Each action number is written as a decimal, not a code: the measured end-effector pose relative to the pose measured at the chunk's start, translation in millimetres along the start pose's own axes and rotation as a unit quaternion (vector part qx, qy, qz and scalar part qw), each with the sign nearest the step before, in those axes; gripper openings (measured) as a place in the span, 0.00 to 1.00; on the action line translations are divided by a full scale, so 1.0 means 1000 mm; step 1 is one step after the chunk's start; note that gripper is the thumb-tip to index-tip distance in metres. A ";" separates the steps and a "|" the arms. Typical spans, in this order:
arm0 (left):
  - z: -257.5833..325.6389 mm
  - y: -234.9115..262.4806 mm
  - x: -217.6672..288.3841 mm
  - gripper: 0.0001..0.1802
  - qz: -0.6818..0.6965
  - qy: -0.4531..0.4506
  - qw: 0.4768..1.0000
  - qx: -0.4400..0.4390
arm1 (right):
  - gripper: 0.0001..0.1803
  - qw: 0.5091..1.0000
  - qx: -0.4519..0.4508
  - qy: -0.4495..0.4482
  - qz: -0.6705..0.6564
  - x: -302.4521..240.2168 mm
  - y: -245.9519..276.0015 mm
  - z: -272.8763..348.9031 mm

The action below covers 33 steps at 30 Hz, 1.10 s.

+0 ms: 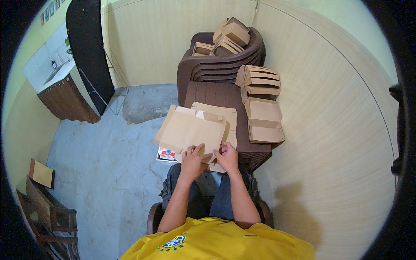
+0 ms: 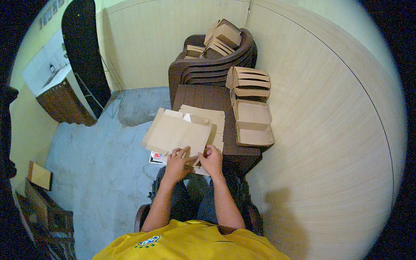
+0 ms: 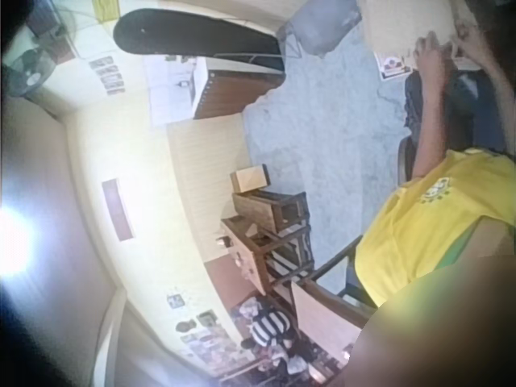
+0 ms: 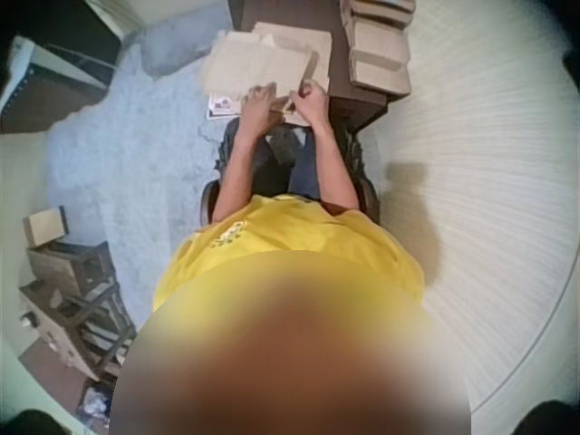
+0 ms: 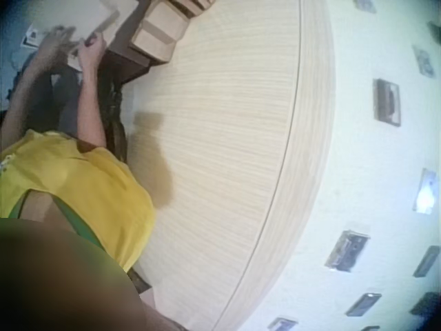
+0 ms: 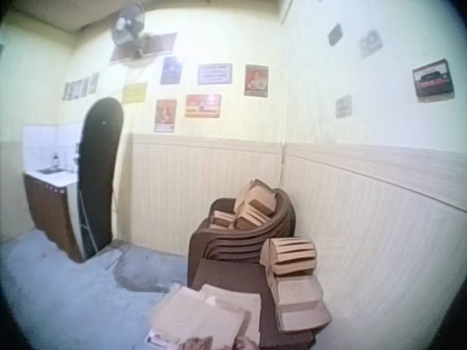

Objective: The person folds flat cardboard pieces into small boxes by hand, tucking flaps and creasing edges to form the shape. They place each completed box onto a growing stack on the table.

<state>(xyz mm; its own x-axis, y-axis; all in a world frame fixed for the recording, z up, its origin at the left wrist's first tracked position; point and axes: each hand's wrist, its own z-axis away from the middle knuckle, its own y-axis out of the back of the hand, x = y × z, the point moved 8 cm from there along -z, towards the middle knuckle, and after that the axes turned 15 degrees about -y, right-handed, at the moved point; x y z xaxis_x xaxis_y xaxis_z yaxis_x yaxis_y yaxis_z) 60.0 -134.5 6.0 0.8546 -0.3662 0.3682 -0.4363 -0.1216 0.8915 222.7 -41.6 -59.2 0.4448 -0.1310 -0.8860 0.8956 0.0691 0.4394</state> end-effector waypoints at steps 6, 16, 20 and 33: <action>-0.007 -0.007 -0.006 0.24 0.128 0.084 0.986 -0.067 | 0.25 0.994 -0.012 -0.065 -0.083 0.002 0.028 -0.004; -0.031 -0.008 0.021 0.27 0.046 -0.016 0.995 0.092 | 0.21 0.973 -0.052 -0.102 -0.202 -0.008 0.028 0.006; -0.033 -0.004 0.024 0.24 0.038 -0.026 0.988 0.144 | 0.16 0.956 -0.077 -0.158 -0.234 0.002 0.022 0.005; -0.062 0.006 -0.006 0.08 0.062 0.102 0.984 0.133 | 0.20 0.932 0.116 -0.055 0.339 -0.068 0.028 0.054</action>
<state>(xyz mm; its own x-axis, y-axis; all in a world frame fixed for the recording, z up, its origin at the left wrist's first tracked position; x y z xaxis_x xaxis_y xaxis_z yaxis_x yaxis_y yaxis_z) 70.0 -75.6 25.7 0.8168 -0.2038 0.5398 -0.5763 -0.3350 0.7455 217.4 -83.8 21.1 0.8955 -0.2361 -0.3773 0.3790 -0.0402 0.9245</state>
